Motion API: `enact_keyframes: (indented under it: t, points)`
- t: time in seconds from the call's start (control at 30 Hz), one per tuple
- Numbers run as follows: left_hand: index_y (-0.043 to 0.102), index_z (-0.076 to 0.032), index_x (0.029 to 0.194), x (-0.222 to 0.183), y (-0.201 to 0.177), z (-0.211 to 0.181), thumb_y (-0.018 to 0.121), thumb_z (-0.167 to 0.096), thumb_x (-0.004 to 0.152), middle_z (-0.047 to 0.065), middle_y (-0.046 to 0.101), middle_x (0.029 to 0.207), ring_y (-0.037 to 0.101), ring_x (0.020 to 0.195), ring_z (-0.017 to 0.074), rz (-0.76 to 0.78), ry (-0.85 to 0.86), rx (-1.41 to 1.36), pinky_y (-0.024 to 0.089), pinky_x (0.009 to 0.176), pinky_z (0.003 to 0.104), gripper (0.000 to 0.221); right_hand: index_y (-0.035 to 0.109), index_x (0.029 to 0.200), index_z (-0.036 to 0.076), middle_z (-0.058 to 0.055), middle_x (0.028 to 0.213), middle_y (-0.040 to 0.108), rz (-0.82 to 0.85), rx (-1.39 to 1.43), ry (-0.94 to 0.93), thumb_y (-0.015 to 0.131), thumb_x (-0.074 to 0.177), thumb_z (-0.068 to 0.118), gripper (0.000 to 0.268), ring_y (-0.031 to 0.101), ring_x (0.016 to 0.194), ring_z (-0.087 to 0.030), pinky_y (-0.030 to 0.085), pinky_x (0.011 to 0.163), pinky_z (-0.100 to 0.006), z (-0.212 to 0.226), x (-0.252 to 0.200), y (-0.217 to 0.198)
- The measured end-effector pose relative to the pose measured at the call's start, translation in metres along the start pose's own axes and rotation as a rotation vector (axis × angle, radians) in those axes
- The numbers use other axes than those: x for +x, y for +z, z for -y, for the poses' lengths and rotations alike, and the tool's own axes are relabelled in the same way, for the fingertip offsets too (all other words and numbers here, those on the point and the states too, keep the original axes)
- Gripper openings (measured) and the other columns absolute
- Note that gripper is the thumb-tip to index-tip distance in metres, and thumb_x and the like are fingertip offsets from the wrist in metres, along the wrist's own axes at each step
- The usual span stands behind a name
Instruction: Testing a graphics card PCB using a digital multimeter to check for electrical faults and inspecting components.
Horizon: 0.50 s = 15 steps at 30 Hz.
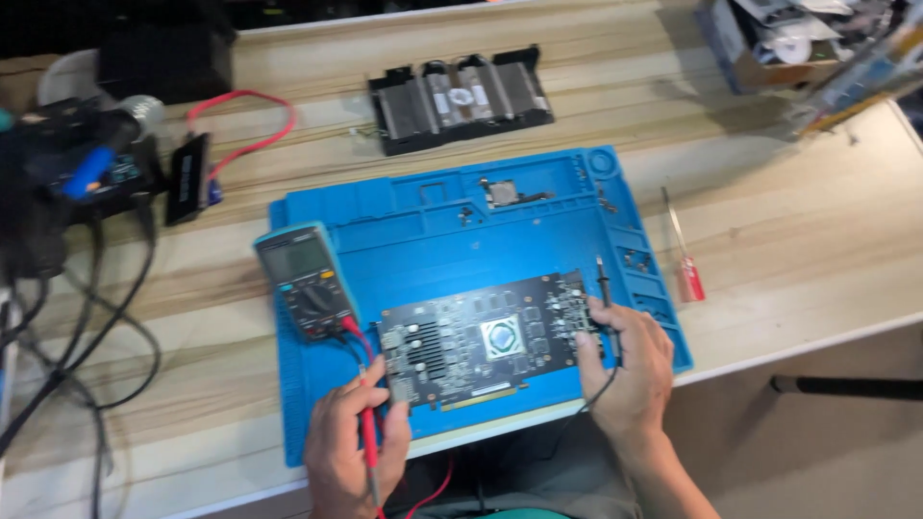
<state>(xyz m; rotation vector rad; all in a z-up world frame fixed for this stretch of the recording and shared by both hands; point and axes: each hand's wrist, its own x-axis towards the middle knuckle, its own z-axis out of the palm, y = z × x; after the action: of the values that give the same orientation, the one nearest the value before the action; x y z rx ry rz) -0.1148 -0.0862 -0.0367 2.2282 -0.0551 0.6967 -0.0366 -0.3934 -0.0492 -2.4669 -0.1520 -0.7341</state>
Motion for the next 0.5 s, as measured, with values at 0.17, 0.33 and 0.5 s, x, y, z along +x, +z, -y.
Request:
enact_keyframes:
  t: [0.17,0.33,0.5]
  points:
    - [0.069,-0.007,0.108,0.003,0.006,-0.019,0.078,-0.019,0.095,0.016,0.083,0.126,0.077,0.113,0.0302,-0.066,-0.086,0.068,0.060,0.102,0.038,0.020,0.071,0.124,0.011,-0.006,0.133,0.081,0.010,0.024,0.015,0.079,0.095,0.013,0.030,0.074,0.126,-0.028,0.048,0.117,-0.049,0.000,0.000,-0.003]
    - [0.070,-0.005,0.112,0.005,0.001,-0.035,0.058,-0.022,0.110,0.018,0.081,0.132,0.073,0.127,0.0293,-0.020,-0.280,0.052,0.054,0.113,0.039,0.021,0.069,0.128,0.014,-0.007,0.136,0.080,0.021,0.133,-0.009,0.057,0.114,0.023,0.021,0.074,0.131,-0.028,0.044,0.123,-0.052,0.003,-0.001,-0.008]
    - [0.072,-0.012,0.089,-0.041,-0.005,0.035,0.076,-0.027,0.089,0.004,0.084,0.126,0.079,0.103,0.0233,0.204,-0.217,0.314,0.060,0.101,0.044,0.016,0.072,0.119,0.008,-0.010,0.116,0.078,-0.060,0.283,-0.073,0.050,0.112,0.005,0.023,0.075,0.111,-0.024,0.044,0.127,-0.053,0.017,-0.012,-0.029]
